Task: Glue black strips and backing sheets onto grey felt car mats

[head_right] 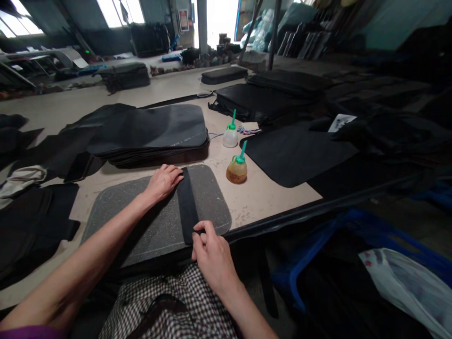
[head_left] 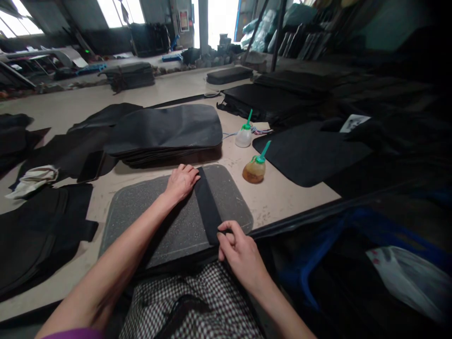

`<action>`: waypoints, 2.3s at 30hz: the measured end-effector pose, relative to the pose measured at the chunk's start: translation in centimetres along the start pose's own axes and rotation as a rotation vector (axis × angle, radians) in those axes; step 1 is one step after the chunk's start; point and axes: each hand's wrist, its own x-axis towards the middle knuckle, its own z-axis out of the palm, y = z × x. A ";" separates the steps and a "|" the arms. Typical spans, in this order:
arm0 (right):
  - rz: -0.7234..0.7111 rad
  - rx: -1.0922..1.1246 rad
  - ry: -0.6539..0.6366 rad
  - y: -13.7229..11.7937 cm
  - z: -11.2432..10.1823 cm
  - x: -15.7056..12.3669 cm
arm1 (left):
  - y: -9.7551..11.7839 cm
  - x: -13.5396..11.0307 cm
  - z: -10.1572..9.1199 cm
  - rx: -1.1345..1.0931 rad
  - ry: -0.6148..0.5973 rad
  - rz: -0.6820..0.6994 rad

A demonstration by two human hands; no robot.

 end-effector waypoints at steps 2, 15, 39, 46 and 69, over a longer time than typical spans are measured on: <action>-0.003 -0.038 -0.007 0.1 0.1 0.1 | 0.0 0.0 0.1 0.002 0.004 0.002; 0.021 0.119 -0.066 -0.2 0.2 0.4 | -0.1 -0.1 0.4 -0.010 0.010 -0.002; -0.069 -0.157 -0.028 0.7 0.7 0.6 | 0.2 -0.3 0.3 -0.052 -0.004 -0.043; -0.083 -0.267 -0.031 0.5 0.7 0.5 | 0.1 -0.3 0.2 -0.055 -0.010 -0.030; -0.527 -0.568 0.205 0.7 0.5 -1.5 | -0.2 0.8 0.7 -0.082 0.088 -0.094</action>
